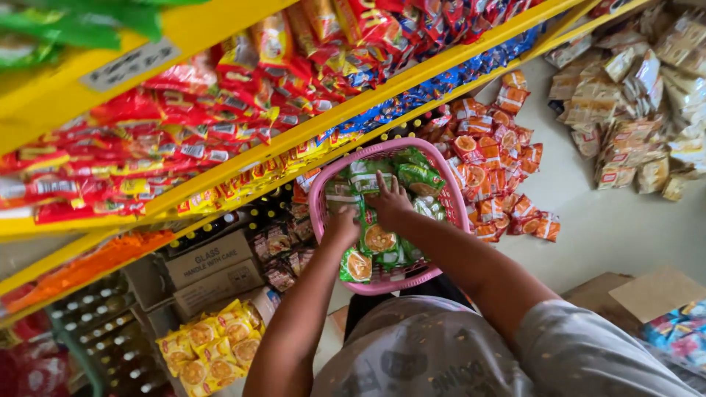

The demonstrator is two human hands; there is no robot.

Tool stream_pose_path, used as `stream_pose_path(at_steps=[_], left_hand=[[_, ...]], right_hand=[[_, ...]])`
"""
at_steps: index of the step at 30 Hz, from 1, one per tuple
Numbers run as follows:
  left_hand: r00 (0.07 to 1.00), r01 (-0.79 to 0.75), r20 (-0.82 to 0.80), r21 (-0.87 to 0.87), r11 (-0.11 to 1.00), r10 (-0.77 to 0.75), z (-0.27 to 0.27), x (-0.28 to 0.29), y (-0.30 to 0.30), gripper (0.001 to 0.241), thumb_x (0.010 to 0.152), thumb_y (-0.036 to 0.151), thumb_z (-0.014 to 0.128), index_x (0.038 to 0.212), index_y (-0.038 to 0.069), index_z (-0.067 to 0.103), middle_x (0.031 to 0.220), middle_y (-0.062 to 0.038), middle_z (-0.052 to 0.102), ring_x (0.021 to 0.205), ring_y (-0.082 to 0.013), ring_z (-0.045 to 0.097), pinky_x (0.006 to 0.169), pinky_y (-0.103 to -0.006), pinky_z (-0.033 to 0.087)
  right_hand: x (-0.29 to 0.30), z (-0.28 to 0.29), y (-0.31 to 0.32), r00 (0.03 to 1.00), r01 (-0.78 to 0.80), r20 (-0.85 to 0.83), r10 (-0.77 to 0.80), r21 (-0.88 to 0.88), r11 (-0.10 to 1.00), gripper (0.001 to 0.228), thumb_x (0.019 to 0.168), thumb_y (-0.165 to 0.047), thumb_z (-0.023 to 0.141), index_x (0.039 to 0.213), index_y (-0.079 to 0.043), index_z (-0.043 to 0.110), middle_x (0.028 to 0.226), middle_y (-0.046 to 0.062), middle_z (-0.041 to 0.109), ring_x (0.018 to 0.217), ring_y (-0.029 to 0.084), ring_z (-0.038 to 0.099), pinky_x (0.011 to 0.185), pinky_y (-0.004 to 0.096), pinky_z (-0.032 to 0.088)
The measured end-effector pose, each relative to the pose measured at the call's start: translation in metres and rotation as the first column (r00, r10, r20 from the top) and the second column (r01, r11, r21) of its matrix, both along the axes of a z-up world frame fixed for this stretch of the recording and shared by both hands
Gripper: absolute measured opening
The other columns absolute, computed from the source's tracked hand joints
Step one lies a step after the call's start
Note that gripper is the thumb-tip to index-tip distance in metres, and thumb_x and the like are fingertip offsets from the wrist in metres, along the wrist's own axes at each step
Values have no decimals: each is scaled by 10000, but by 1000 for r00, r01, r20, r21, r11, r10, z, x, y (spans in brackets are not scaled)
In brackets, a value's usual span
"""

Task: Stocking and organizing instant noodle packets on grocery store shelves.

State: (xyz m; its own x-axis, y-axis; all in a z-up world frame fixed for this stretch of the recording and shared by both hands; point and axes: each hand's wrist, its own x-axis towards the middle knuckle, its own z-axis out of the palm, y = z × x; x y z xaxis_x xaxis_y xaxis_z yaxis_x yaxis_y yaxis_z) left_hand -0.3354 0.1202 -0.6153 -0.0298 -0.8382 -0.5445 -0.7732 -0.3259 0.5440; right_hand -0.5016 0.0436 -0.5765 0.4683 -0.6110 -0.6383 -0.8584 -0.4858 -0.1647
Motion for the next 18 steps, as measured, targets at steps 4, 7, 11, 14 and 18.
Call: stream_pose_path(at_steps=[4,7,11,14,18], left_hand=[[995,32,-87,-88,996,-39,4,-1,20,503,863,111,658,1354,25,591,1498,-248,444,1228,-422,560,1006,-465,464],[991,-25,-133,15,1000,27,42,3,31,435,911,197,671,1317,43,646,1371,-213,629,1251,-365,624,1064,-418,488],[943,-205,-231,158,966,238,52,10,47,478,951,267,637,1395,90,614,1378,-187,648,1260,-312,652,1035,-398,525],[854,-367,-332,158,917,400,36,19,51,528,964,326,645,1440,109,577,1434,-175,612,1310,-299,607,1050,-411,502],[617,-515,-560,245,822,553,101,15,38,712,949,413,663,1550,161,375,1502,-152,515,1355,-278,538,1068,-442,481]], right_hand=[[-2,-6,-11,997,-64,-49,63,-31,997,689,924,-254,630,1566,-337,394,1690,206,-113,1518,551,76,1155,665,255],[-14,-28,-18,994,-111,-7,111,-88,990,534,988,-349,605,1506,-297,488,1727,166,-52,1566,438,134,1177,675,270],[-34,-7,-17,928,42,370,38,-206,978,438,943,-358,661,1368,-256,637,1602,149,294,1447,348,370,1140,555,365],[-45,35,-15,731,258,669,-133,-90,962,347,921,-249,713,1268,-232,728,1410,139,570,1214,276,576,1023,408,487],[-59,93,1,306,326,711,-633,547,771,249,982,-111,745,1229,-107,772,1063,42,737,878,110,631,802,282,517]])
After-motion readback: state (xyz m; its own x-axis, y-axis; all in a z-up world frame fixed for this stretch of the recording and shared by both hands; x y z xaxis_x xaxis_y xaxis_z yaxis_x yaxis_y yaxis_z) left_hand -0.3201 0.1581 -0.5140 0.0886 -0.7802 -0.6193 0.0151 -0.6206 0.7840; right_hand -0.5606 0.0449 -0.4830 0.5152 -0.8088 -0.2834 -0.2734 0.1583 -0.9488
